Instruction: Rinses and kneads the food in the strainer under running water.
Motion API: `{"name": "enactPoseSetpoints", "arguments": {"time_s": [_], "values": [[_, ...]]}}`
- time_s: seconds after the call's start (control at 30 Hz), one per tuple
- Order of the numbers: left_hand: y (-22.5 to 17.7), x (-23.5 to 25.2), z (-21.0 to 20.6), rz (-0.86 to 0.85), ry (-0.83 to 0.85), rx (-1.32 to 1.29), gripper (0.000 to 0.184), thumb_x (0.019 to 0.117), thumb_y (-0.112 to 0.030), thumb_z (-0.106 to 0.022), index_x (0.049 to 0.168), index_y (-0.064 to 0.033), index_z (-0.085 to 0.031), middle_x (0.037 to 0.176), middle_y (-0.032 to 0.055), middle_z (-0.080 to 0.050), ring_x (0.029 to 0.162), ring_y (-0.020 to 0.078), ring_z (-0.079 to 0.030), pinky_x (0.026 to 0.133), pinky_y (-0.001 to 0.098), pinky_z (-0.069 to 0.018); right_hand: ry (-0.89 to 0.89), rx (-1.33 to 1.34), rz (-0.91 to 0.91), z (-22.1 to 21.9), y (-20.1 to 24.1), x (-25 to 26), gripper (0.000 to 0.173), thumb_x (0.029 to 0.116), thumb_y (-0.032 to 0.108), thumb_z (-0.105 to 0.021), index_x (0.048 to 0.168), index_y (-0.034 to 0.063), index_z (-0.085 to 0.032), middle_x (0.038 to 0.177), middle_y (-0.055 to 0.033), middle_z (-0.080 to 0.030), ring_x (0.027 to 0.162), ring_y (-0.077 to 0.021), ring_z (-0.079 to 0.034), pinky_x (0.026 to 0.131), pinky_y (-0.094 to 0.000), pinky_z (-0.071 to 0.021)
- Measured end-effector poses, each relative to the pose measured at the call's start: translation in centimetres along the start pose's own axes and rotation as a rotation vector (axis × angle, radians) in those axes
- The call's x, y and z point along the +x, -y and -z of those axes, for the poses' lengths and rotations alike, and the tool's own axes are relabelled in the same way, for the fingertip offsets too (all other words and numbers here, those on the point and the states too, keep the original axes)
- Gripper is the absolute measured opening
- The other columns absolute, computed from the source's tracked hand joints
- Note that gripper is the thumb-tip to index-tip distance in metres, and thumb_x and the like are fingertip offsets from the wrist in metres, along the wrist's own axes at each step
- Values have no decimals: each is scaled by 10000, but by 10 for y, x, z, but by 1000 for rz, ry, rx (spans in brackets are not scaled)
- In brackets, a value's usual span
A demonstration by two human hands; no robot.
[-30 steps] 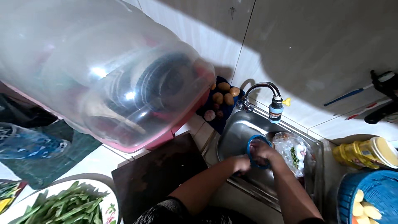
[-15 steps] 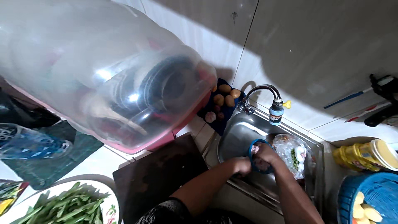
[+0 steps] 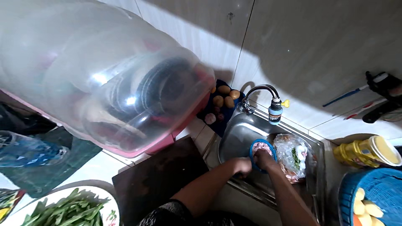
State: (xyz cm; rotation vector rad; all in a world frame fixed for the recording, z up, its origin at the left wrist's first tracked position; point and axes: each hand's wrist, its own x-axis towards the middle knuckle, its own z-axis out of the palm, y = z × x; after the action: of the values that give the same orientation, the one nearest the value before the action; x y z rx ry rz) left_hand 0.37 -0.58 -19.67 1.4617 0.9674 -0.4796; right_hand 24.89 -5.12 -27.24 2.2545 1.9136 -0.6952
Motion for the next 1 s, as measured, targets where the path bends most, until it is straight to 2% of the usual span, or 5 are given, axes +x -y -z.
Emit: {"name": "enactPoseSetpoints", "arguments": {"time_s": [0.1,0.3,0.43,0.77,1.0], "values": [[5,11,2,-24,-24,25,507,861,-446,-688,1271,-179,-556,829,85,-672,653,243,-657,567,469,-566,-105,66,-110,-13,4,16,358,827,502,-689,1061,233,-724,1121,-60,-726,1074,-292,-689,901,-608,-567],[13,30,10,2,-156,161,546,843,-406,-673,1315,-168,-540,901,103,-696,715,258,-683,593,490,-571,-7,425,-216,50,21,-3,774,609,420,-923,1306,219,-653,1208,-86,-713,1082,-291,-696,906,-591,-582],[21,38,9,-29,-264,414,647,829,-383,-714,1368,-76,-530,1183,197,-678,1036,390,-676,834,648,-550,2,491,-235,95,24,-14,775,602,358,-936,1310,235,-646,1197,-76,-715,1069,-272,-699,899,-582,-590],[-23,-25,56,-72,-557,473,587,824,-492,-695,1286,-140,-611,1145,141,-701,1066,365,-678,873,645,-557,-268,525,-64,181,54,-56,362,876,206,-738,1227,272,-678,1096,11,-734,910,-151,-723,731,-414,-638],[-90,-54,129,-253,-895,315,584,1020,-522,-477,1568,-357,-360,1123,126,-709,1020,319,-701,884,575,-578,-164,219,-15,73,23,-32,523,811,353,-783,1315,285,-657,1264,-26,-695,1136,-231,-675,949,-552,-573]]}}
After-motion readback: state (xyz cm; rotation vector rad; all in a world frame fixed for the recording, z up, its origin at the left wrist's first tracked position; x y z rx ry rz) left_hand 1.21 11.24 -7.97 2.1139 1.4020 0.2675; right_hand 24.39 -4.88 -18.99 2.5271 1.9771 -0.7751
